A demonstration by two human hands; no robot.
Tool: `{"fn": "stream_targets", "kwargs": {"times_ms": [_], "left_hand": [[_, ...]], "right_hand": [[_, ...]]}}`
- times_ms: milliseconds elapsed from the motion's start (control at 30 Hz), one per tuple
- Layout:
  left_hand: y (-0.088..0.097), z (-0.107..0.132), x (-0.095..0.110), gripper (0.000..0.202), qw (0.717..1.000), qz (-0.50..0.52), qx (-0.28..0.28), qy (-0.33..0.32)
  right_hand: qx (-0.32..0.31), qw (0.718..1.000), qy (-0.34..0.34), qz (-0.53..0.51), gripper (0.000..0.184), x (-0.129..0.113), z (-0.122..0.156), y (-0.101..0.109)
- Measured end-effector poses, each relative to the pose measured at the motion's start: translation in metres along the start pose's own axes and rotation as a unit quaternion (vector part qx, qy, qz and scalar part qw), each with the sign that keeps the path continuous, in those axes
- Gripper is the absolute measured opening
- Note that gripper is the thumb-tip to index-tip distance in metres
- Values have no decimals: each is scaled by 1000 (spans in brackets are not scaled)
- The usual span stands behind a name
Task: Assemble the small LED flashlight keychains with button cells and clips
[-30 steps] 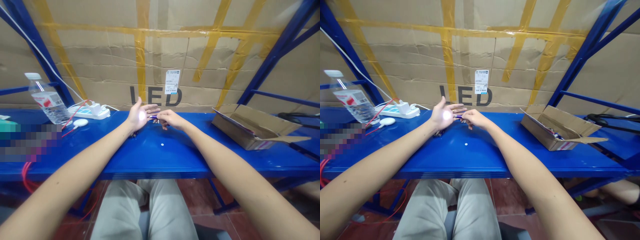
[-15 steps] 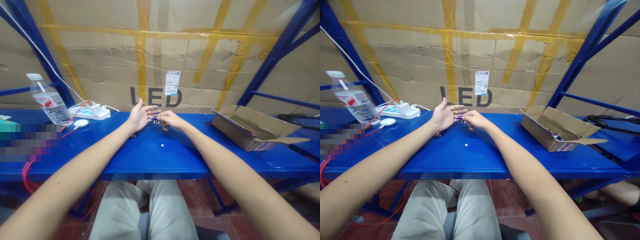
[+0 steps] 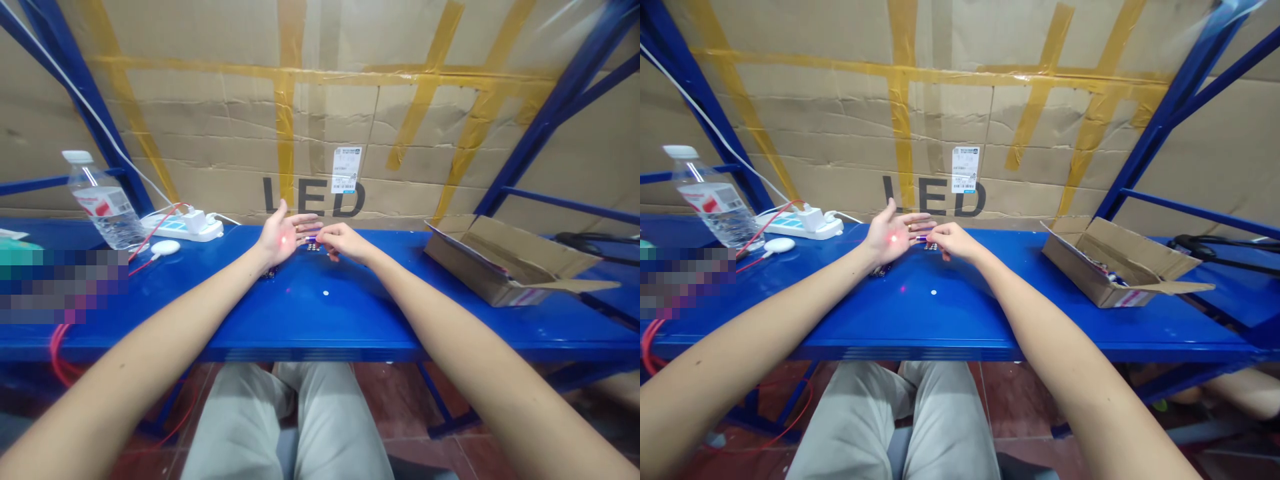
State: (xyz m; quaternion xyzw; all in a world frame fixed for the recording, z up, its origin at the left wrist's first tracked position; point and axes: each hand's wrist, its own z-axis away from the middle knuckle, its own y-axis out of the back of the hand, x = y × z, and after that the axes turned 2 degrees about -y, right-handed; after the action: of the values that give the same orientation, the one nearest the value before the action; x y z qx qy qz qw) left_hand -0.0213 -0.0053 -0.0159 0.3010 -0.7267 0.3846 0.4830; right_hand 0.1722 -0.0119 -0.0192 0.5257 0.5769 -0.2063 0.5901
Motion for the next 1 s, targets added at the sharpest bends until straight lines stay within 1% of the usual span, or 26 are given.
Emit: {"fn": "stream_targets", "kwargs": {"times_ms": [267, 533, 633, 700, 733, 767, 833, 900, 933, 1000], "left_hand": [[-1, 0, 1, 88, 1000, -1, -3, -4], [-3, 2, 4, 87, 999, -34, 0, -8], [-3, 2, 4, 84, 999, -33, 2, -7], [-2, 0, 1, 76, 998, -60, 18, -15], [-1, -1, 0, 68, 995, -91, 33, -22], [-1, -1, -2, 58, 989, -137, 52, -30], [1, -2, -6, 39, 965, -247, 80, -46], [1, -2, -8, 26, 942, -322, 79, -53], [1, -2, -8, 21, 937, -337, 72, -56], [0, -1, -8, 16, 937, -336, 63, -63]], "right_hand": [[3, 1000, -6, 3, 18, -3, 1, 0], [2, 1000, -12, 12, 17, -2, 1, 1], [4, 1000, -14, 18, 22, -3, 2, 1], [5, 999, -15, 29, 28, -4, 2, 2], [7, 999, -18, 38, 28, -4, 2, 3], [8, 999, -23, 46, 27, -4, 2, 3], [11, 998, -36, 57, 23, -5, 1, 4], [11, 997, -48, 66, 21, -4, 1, 5], [9, 996, -51, 70, 21, -4, 1, 6], [6, 996, -53, 69, 18, -3, 0, 7]]}}
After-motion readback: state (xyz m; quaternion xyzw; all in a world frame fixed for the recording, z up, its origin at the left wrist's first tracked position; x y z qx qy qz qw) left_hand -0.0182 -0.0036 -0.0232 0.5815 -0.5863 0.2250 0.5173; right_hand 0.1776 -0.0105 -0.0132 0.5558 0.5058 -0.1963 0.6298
